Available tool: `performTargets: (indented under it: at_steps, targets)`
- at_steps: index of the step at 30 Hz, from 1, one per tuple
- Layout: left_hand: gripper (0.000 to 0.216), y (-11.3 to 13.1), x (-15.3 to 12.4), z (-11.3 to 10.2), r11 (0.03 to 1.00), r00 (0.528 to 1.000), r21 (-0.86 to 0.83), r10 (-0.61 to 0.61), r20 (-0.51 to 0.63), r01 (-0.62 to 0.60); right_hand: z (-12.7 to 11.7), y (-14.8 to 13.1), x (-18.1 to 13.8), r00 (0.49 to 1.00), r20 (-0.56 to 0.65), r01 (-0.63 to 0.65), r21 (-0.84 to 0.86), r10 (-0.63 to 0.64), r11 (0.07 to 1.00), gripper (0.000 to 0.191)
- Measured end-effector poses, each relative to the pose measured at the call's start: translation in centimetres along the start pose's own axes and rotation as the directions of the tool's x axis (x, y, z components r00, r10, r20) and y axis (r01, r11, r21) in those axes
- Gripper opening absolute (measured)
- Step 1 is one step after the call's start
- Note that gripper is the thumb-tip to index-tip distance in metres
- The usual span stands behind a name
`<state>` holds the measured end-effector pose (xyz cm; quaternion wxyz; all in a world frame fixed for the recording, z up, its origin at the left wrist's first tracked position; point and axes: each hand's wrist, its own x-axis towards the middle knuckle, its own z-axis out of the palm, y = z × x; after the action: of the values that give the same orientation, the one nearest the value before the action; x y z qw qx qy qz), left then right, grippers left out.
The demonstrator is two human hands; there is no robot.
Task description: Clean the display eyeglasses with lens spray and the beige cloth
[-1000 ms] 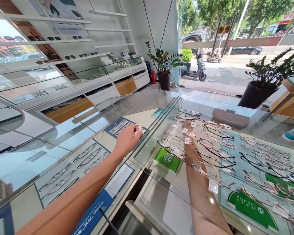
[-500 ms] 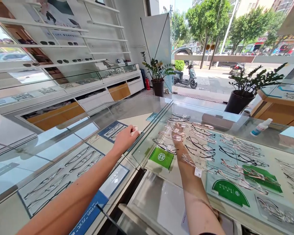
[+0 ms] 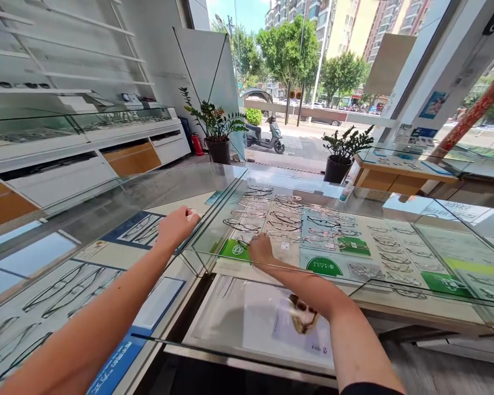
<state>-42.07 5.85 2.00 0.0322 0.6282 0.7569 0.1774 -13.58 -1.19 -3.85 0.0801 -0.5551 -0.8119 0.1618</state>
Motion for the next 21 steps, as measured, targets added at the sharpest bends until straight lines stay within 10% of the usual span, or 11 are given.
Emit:
performTargets:
  at_steps: [7,12,21]
  targets:
    - [0.032,0.2,-0.5,-0.3,0.998,0.998,0.035,0.055,-0.014,-0.055,0.1,-1.8,-9.9,0.986,0.168,0.004,0.027,-0.009,1.000,0.017]
    - [0.028,-0.1,-0.5,0.1,0.993,0.990,0.050,0.111,-0.082,-0.107,-6.0,-3.8,-13.4,0.946,0.200,0.222,0.174,-0.255,0.959,0.019]
    - [0.023,-0.5,-0.4,0.4,0.987,0.982,0.043,0.157,-0.107,-0.153,-20.6,-1.8,-0.3,0.964,-0.152,0.210,-0.065,-0.218,0.975,0.030]
